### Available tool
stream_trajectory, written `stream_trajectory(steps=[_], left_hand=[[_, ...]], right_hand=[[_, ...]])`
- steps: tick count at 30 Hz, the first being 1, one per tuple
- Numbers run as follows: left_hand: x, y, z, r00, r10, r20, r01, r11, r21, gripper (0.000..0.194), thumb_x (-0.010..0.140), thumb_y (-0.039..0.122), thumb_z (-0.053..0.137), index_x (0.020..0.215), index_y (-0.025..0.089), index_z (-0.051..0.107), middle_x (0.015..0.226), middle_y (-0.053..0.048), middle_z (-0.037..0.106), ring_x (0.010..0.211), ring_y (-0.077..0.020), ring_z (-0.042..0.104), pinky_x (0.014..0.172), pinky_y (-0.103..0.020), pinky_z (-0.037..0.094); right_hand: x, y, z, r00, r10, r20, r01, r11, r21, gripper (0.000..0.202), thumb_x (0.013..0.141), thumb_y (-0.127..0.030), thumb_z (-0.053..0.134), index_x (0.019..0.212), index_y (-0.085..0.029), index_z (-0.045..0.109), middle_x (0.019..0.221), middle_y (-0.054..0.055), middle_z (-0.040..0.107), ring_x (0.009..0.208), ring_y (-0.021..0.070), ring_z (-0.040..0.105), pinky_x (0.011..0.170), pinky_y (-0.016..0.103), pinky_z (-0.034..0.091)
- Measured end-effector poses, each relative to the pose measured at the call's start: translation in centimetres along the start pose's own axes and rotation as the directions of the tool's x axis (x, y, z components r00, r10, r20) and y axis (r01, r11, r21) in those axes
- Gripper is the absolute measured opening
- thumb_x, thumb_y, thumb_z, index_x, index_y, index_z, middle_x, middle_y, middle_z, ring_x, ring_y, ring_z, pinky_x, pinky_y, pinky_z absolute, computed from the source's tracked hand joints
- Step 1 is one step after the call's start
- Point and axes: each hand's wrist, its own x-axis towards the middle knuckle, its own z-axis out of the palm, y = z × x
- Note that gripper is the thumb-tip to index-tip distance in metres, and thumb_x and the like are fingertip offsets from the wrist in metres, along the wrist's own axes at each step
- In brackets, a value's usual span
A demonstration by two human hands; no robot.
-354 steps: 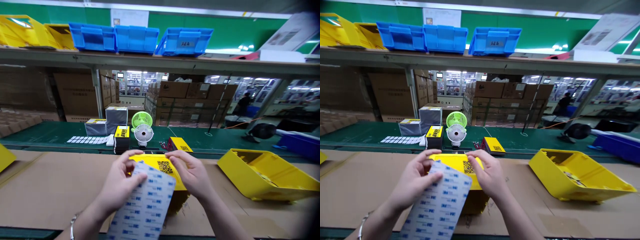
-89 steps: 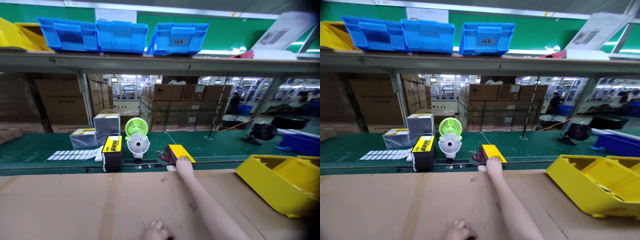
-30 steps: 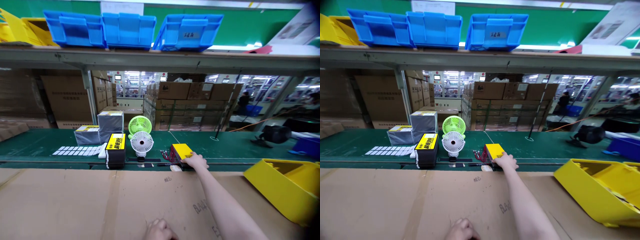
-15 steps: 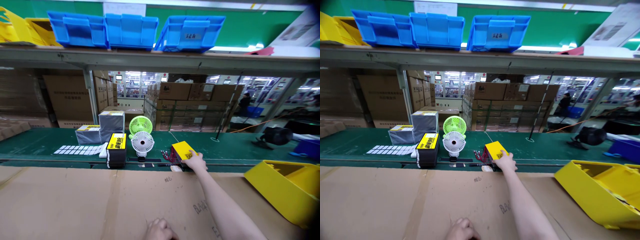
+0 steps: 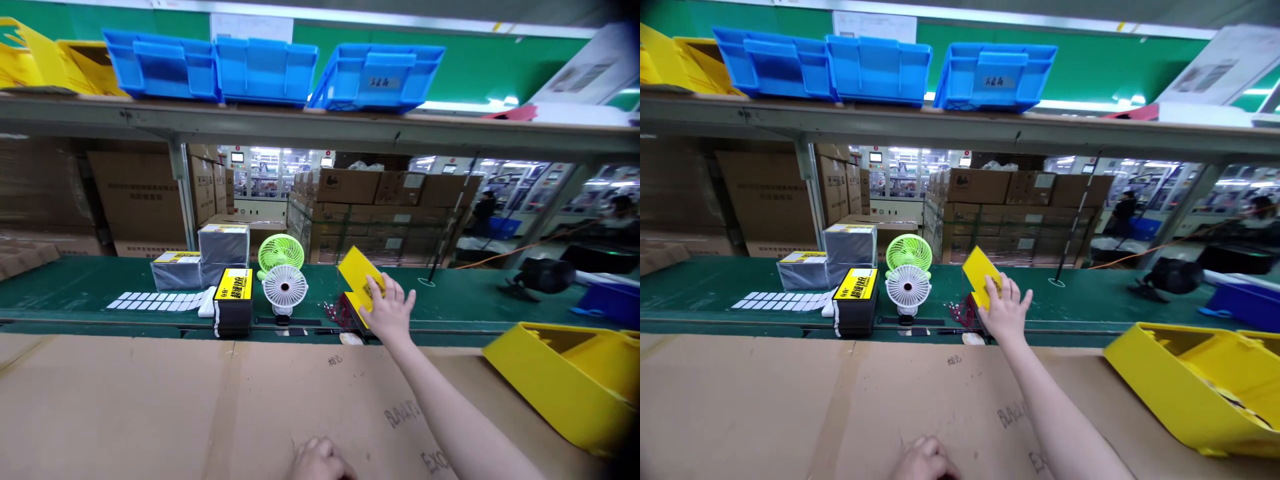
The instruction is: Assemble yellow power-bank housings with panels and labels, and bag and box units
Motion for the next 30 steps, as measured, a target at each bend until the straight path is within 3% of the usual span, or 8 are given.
stream_trajectory(steps=[5,9,13,18,20,22,25,30], left_hand=[[-0.5,0.8,-0.7,0.999,-0.005,-0.036,0.002,0.998,-0.058,0.048,0.060,0.054,0.074,0.101,0.029,0.071,0.099,-0.007,0.060,0.100,-0.0282,0.052,0.088,-0.039,0.036],[-2.2,3.4,-2.5,0.999,-0.033,-0.026,0.028,0.988,-0.150,0.038,0.064,0.036,0.072,0.100,0.025,0.070,0.104,-0.007,0.060,0.104,-0.0283,0.050,0.093,-0.041,0.034],[-4.0,5.3,-3.9,0.996,-0.079,-0.031,0.059,0.910,-0.409,0.044,0.064,0.026,0.070,0.108,0.022,0.064,0.113,-0.007,0.057,0.109,-0.0251,0.050,0.097,-0.037,0.035],[-5.5,5.5,-6.1,0.996,-0.062,-0.072,0.000,0.754,-0.657,0.091,0.048,0.025,0.085,0.131,0.023,0.048,0.135,-0.010,0.046,0.126,-0.0313,0.038,0.106,-0.043,0.027],[-6.0,5.0,-7.1,0.991,0.042,-0.128,-0.128,0.596,-0.793,0.096,0.046,0.031,0.088,0.132,0.024,0.047,0.137,-0.011,0.047,0.129,-0.0349,0.035,0.106,-0.046,0.027],[-6.7,4.2,-8.2,0.978,0.095,-0.184,-0.205,0.347,-0.915,0.084,0.050,0.038,0.086,0.126,0.023,0.053,0.133,-0.011,0.052,0.128,-0.0368,0.037,0.107,-0.048,0.028],[-7.8,3.0,-9.4,0.979,0.021,-0.203,-0.204,0.048,-0.978,0.055,0.062,0.032,0.080,0.113,0.020,0.064,0.120,-0.010,0.063,0.126,-0.0343,0.043,0.110,-0.046,0.025],[-9.3,2.4,-10.7,0.952,-0.068,-0.297,-0.305,-0.198,-0.932,0.051,0.073,0.019,0.066,0.123,0.022,0.058,0.124,-0.007,0.062,0.127,-0.0283,0.044,0.114,-0.042,0.022]], right_hand=[[3.5,-1.3,-8.0,0.909,-0.070,-0.410,0.131,0.984,0.123,0.077,0.072,-0.034,0.065,0.139,-0.022,0.030,0.143,0.017,0.025,0.130,0.0364,0.030,0.105,0.060,0.019],[4.0,-3.6,-15.1,0.862,-0.063,-0.504,0.241,0.924,0.297,0.090,0.068,-0.034,0.070,0.142,-0.025,0.021,0.144,0.015,0.021,0.131,0.0386,0.028,0.104,0.060,0.028],[1.3,-6.0,-19.7,0.927,-0.177,-0.331,0.336,0.786,0.519,0.090,0.070,-0.035,0.070,0.143,-0.029,0.017,0.144,0.011,0.025,0.132,0.0348,0.029,0.107,0.057,0.028],[-5.2,-8.3,-20.7,0.929,-0.370,0.009,0.240,0.622,0.745,0.088,0.070,-0.030,0.068,0.143,-0.026,0.019,0.148,0.009,0.023,0.136,0.0323,0.023,0.112,0.055,0.018],[-8.2,-9.0,-20.3,0.904,-0.398,0.157,0.102,0.557,0.824,0.092,0.067,-0.026,0.068,0.144,-0.026,0.018,0.149,0.009,0.021,0.137,0.0308,0.020,0.113,0.052,0.020],[-11.0,-9.7,-19.8,0.865,-0.409,0.290,-0.066,0.480,0.875,0.095,0.064,-0.022,0.068,0.144,-0.026,0.017,0.149,0.009,0.018,0.138,0.0288,0.018,0.113,0.048,0.022],[-14.5,-10.5,-19.2,0.806,-0.393,0.443,-0.301,0.372,0.878,0.097,0.063,-0.020,0.069,0.144,-0.026,0.017,0.150,0.009,0.016,0.139,0.0270,0.016,0.113,0.046,0.021],[-17.1,-11.3,-18.2,0.642,-0.420,0.642,-0.522,0.374,0.767,0.110,0.060,-0.034,0.079,0.147,-0.027,0.012,0.151,0.010,0.020,0.138,0.0280,0.019,0.113,0.049,0.020]])
